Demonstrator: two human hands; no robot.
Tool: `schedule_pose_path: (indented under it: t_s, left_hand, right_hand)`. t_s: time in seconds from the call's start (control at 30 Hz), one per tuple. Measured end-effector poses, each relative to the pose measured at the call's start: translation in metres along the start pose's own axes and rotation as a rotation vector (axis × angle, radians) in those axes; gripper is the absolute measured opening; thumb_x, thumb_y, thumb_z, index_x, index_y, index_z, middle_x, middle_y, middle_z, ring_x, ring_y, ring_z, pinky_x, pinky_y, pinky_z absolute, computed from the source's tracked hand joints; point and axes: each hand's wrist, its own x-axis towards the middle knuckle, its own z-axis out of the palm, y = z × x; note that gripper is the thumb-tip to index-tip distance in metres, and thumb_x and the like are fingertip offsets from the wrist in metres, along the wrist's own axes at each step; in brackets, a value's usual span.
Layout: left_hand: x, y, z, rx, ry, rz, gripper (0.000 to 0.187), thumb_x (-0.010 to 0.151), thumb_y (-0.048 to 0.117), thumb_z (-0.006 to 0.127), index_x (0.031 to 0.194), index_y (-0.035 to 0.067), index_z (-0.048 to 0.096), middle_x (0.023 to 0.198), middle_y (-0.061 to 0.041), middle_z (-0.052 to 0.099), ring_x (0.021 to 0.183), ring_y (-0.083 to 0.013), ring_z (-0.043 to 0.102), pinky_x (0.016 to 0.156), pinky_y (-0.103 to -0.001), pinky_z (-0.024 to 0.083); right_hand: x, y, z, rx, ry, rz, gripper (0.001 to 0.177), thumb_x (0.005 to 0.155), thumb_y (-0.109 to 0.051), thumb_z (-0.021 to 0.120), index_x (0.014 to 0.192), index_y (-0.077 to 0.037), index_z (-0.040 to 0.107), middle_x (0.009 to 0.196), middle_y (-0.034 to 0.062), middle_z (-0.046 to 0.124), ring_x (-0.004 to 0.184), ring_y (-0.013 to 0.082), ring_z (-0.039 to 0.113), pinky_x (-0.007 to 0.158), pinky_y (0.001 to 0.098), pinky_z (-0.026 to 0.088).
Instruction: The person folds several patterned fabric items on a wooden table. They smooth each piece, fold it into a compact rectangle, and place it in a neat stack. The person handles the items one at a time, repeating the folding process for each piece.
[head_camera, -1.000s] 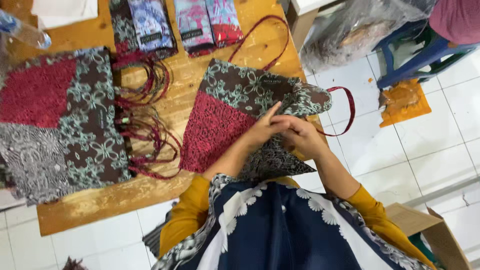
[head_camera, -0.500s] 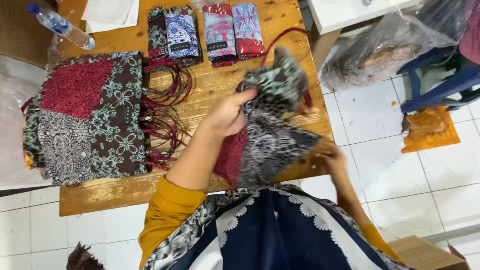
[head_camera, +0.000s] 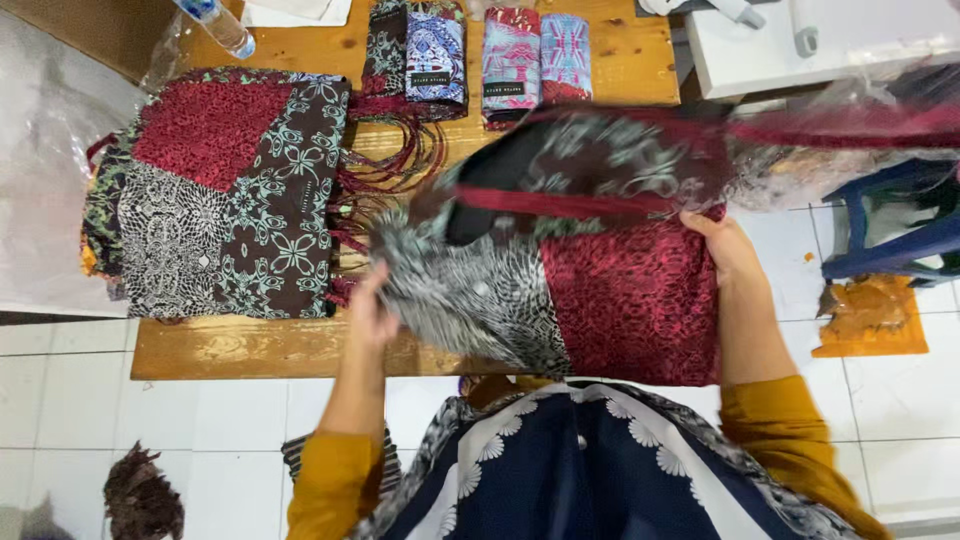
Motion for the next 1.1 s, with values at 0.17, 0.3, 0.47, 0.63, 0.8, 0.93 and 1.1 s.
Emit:
schedule_pose_path:
  t_s: [0.17,0.3,0.47,0.63,0.8,0.93,1.1]
  left_hand:
    - [-0.024,-0.083,-0.128,0.844,0.319,-0.163,0.049,0.094,0.021,0.066,0.139,0.006,0.057,0.127,-0.015,0.069,0.117,-0.033,0.065,0.103,-0.046,0.051]
    - [-0.004,-0.052,-0.09,1.775,0.295,0.604,0.056,0.092,0.026,0.071,0.143,0.011,0.055,0.125,-0.023,0.065,0.121,-0.0418,0.058,0.106,-0.051,0.045]
    - [0.073,-0.026,-0.002,1.897,0.159,0.433,0.077,0.084,0.032,0.076,0.151,0.015,0.042,0.143,-0.025,0.049,0.126,-0.0468,0.052,0.103,-0.054,0.044]
    - [0.12,-0.021,0.016,1.928,0.42,0.471,0.08,0.097,0.048,0.074,0.161,0.021,0.035,0.15,-0.026,0.042,0.129,-0.0509,0.046,0.107,-0.056,0.04]
    - [0.155,0.005,0.014,2.039,0.487,0.43,0.08,0.09,0.042,0.074,0.157,0.019,0.037,0.156,-0.017,0.044,0.131,-0.043,0.046,0.103,-0.056,0.044]
    - [0.202,0.013,0.038,2.176,0.475,0.27,0.087,0.088,0.052,0.073,0.154,0.011,0.034,0.15,-0.018,0.046,0.131,-0.0402,0.046,0.1,-0.054,0.045]
    - [0.224,0.003,0.037,2.112,0.51,0.282,0.058,0.095,0.028,0.067,0.147,0.009,0.049,0.146,-0.018,0.053,0.12,-0.0413,0.06,0.097,-0.053,0.051]
  right_hand:
    - [0.003,0.065,-0.023,-0.805,0.027,0.117,0.053,0.085,-0.031,0.079,0.131,-0.006,0.068,0.117,0.0169,0.074,0.105,0.0317,0.067,0.095,0.0443,0.053]
    - [-0.011,0.051,-0.001,-1.377,0.174,0.074,0.067,0.091,-0.03,0.079,0.149,-0.007,0.056,0.119,0.0318,0.067,0.109,0.048,0.065,0.095,0.0514,0.052]
    - [-0.014,0.011,0.083,-1.093,-0.01,-0.352,0.078,0.082,-0.027,0.08,0.153,-0.013,0.049,0.147,0.0209,0.057,0.135,0.0363,0.055,0.11,0.0445,0.047]
    - [-0.012,0.045,0.155,-1.56,-0.661,-0.302,0.077,0.084,-0.038,0.078,0.152,-0.021,0.046,0.156,0.0165,0.041,0.129,0.04,0.054,0.097,0.0483,0.051]
    - [0.007,0.06,0.137,-1.524,-0.818,-0.425,0.04,0.09,-0.022,0.068,0.13,-0.016,0.064,0.128,0.0109,0.065,0.119,0.0333,0.066,0.092,0.0413,0.058]
    - [0.079,-0.009,0.089,-0.958,-0.831,-0.167,0.029,0.089,-0.03,0.071,0.107,-0.007,0.074,0.099,0.0128,0.078,0.094,0.0269,0.075,0.086,0.0386,0.057]
    - [0.17,-0.05,0.031,-0.086,0.354,-0.078,0.032,0.097,-0.007,0.059,0.128,-0.008,0.054,0.111,0.0114,0.064,0.088,0.0165,0.071,0.076,0.0354,0.056]
